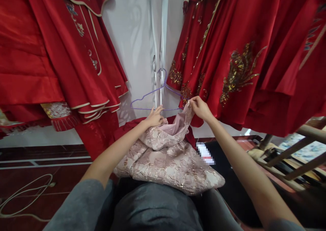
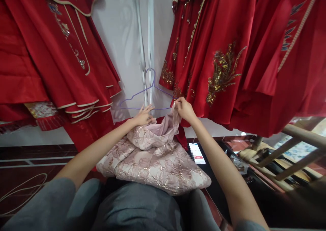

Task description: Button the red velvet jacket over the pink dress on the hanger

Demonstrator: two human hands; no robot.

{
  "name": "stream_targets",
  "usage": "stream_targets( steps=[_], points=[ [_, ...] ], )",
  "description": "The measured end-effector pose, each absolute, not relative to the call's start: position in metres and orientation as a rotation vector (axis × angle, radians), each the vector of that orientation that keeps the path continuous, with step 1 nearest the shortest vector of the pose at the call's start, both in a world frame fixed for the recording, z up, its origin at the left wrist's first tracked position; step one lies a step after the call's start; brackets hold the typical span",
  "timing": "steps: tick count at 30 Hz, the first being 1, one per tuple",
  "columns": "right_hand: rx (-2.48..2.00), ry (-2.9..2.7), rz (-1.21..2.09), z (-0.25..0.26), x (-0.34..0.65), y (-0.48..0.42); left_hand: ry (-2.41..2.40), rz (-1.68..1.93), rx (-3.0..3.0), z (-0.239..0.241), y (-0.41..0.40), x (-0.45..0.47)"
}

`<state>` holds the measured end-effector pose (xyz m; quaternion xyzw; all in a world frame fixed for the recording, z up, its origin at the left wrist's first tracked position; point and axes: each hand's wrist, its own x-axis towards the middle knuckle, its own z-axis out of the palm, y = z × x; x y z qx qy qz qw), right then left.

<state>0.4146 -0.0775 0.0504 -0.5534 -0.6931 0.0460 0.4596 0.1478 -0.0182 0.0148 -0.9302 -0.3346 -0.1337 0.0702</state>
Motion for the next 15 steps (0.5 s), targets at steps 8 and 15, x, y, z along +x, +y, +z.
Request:
stream_targets(
  steps=[8, 15],
  points=[
    [-1.666, -1.501, 0.258, 0.022, 0.491, -0.049, -0.974, -0.695, -2.822, 0.001, -0.031, 0.126],
    [-1.743, -1.426, 0.180, 0.001, 0.515, -0.059, -1.008, -0.736, -2.837, 0.007, -0.042, 0.126]
  ],
)
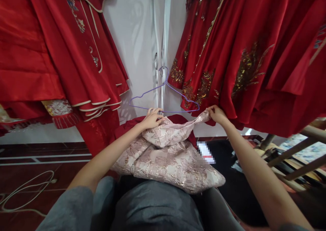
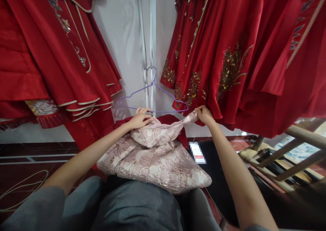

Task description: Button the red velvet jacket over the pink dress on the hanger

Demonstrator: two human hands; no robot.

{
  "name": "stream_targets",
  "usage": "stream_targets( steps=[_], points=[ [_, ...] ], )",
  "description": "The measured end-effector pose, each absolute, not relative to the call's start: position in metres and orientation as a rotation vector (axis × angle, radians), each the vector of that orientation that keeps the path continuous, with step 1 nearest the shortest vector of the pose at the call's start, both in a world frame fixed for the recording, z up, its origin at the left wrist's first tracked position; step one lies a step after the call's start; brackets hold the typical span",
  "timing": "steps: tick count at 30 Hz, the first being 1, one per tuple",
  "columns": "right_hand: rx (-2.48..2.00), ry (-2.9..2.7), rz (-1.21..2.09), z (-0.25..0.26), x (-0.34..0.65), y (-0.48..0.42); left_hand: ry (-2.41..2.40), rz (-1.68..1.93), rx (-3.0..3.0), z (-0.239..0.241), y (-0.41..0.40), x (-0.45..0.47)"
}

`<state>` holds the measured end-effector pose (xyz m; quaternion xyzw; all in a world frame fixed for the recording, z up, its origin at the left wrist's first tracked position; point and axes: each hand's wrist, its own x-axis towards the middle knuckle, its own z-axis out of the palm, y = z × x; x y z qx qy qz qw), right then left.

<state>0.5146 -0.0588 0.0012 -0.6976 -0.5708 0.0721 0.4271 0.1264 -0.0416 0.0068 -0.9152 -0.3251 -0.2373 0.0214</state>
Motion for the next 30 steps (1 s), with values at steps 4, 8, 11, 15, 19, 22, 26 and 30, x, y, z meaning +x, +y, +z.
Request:
stream_targets(
  steps=[4, 8, 11, 15, 19, 22, 26, 30],
  points=[
    [-1.534, -1.402, 0.174, 0.000, 0.507, -0.051, -1.011, -0.720, -2.853, 0.008, -0.042, 0.127],
    [-1.433, -1.412, 0.168, 0.004, 0.498, -0.047, -0.994, -0.708, -2.862, 0.009, -0.043, 0.126],
    [-1.522, -1.397, 0.162, 0.009, 0.496, -0.053, -1.009, -0.717, -2.867, 0.009, -0.044, 0.125],
    [-1.739, -1.386, 0.051, 0.013, 0.495, -0.065, -1.029, -0.722, -2.857, 0.010, -0.044, 0.124],
    [-1.757, -1.383, -0.004, 0.015, 0.492, -0.069, -1.025, -0.719, -2.864, 0.009, -0.042, 0.124],
    [-1.717, -1.366, 0.036, 0.016, 0.488, -0.067, -1.004, -0.727, -2.866, 0.008, -0.041, 0.124],
    [-1.592, -1.373, 0.060, 0.021, 0.483, -0.062, -0.998, -0.722, -2.877, 0.009, -0.043, 0.125],
    [-1.462, -1.419, 0.088, 0.031, 0.474, -0.062, -1.020, -0.704, -2.881, 0.011, -0.046, 0.126]
  ],
)
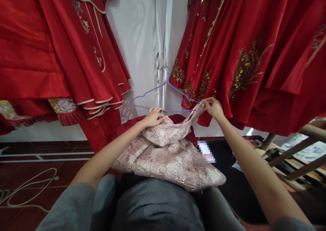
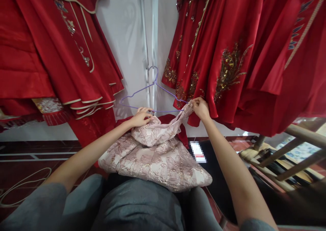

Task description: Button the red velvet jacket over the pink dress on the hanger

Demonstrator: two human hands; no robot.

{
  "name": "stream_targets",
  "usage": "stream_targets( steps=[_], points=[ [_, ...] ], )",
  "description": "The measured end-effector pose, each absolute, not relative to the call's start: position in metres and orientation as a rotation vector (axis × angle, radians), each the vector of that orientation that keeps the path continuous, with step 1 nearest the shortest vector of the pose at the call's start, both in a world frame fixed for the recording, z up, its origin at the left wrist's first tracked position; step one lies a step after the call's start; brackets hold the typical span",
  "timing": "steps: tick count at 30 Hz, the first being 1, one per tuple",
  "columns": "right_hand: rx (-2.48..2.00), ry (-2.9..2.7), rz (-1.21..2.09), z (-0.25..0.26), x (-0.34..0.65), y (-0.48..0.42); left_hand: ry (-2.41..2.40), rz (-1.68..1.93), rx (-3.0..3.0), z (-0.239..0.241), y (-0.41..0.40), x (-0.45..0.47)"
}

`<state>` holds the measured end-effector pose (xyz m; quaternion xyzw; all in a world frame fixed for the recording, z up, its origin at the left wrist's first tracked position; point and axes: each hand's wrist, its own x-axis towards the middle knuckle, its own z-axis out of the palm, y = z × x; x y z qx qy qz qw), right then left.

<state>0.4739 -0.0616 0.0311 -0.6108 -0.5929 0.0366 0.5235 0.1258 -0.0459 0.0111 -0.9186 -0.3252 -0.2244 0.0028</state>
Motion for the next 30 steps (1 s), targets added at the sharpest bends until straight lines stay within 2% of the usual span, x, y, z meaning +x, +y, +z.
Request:
stream_targets(
  steps=[10, 14, 19, 24, 27, 30],
  points=[
    [-1.371, -1.558, -0.082, 0.074, 0.410, -0.029, -1.008, -0.792, -2.992, 0.010, -0.047, 0.143],
    [-1.408, -1.628, -0.121, 0.067, 0.390, -0.018, -1.047, -0.973, -2.943, 0.013, -0.043, 0.135],
    [-1.409, -1.645, -0.047, 0.044, 0.401, -0.020, -1.198, -1.382, -2.928, 0.024, -0.025, 0.111],
    [-1.354, -1.656, -0.002, 0.043, 0.411, -0.029, -1.192, -1.420, -3.035, 0.029, -0.011, 0.113],
    [-1.312, -1.678, 0.012, 0.047, 0.413, -0.035, -1.381, -1.642, -2.762, 0.027, -0.003, 0.101],
    [-1.265, -1.670, 0.026, 0.049, 0.415, -0.036, -1.831, -1.809, -2.106, 0.020, 0.007, 0.068]
  ],
)
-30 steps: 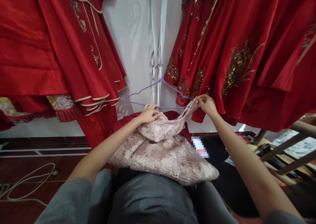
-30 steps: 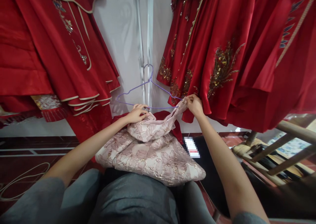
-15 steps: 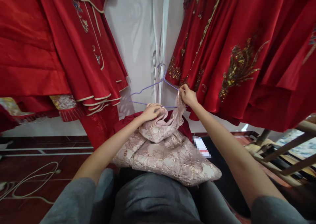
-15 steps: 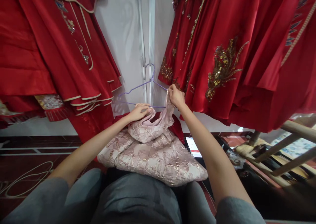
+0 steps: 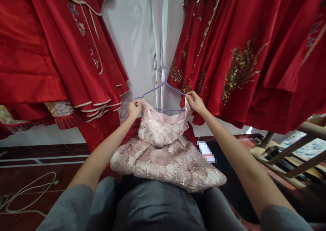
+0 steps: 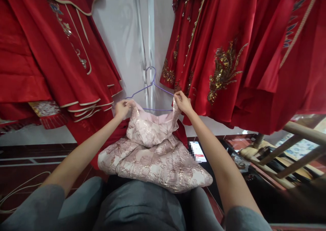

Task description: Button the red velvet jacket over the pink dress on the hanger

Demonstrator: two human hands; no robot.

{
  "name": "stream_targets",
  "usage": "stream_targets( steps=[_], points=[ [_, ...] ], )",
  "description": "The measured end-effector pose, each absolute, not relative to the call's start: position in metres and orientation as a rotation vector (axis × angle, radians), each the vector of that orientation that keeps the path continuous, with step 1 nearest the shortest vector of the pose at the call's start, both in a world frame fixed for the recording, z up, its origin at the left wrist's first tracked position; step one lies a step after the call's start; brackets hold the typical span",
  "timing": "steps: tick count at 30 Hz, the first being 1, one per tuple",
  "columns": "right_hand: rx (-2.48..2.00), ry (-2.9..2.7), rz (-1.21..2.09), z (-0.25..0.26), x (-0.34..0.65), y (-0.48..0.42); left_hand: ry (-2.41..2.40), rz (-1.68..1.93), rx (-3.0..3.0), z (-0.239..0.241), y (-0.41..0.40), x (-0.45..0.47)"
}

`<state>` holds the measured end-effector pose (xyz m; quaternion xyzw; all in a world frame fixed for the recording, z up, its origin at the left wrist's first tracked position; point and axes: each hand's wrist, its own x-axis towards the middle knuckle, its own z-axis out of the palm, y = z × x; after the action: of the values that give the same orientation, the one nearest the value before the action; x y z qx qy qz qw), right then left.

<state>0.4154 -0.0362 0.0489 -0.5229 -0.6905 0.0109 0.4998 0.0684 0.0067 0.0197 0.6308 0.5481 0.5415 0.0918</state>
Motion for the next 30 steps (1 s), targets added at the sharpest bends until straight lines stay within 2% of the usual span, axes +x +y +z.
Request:
stream_targets(
  steps=[2, 6, 17, 22, 30],
  points=[
    [-1.219, -1.679, 0.064, 0.049, 0.418, -0.033, 1.920, 1.688, 1.630, 0.012, 0.013, 0.042],
    [-1.148, -1.686, 0.144, 0.049, 0.421, -0.025, 1.946, 1.599, 1.313, -0.005, 0.024, 0.009],
    [-1.182, -1.634, 0.095, 0.054, 0.422, -0.027, 1.756, 1.768, 1.141, -0.018, 0.036, 0.017],
    [-1.118, -1.633, 0.164, 0.055, 0.425, -0.023, 1.654, 1.829, 1.203, -0.004, 0.036, 0.020],
    [-1.116, -1.621, 0.203, 0.052, 0.425, -0.020, 1.719, 1.618, 1.176, 0.010, 0.039, 0.022]
  ],
)
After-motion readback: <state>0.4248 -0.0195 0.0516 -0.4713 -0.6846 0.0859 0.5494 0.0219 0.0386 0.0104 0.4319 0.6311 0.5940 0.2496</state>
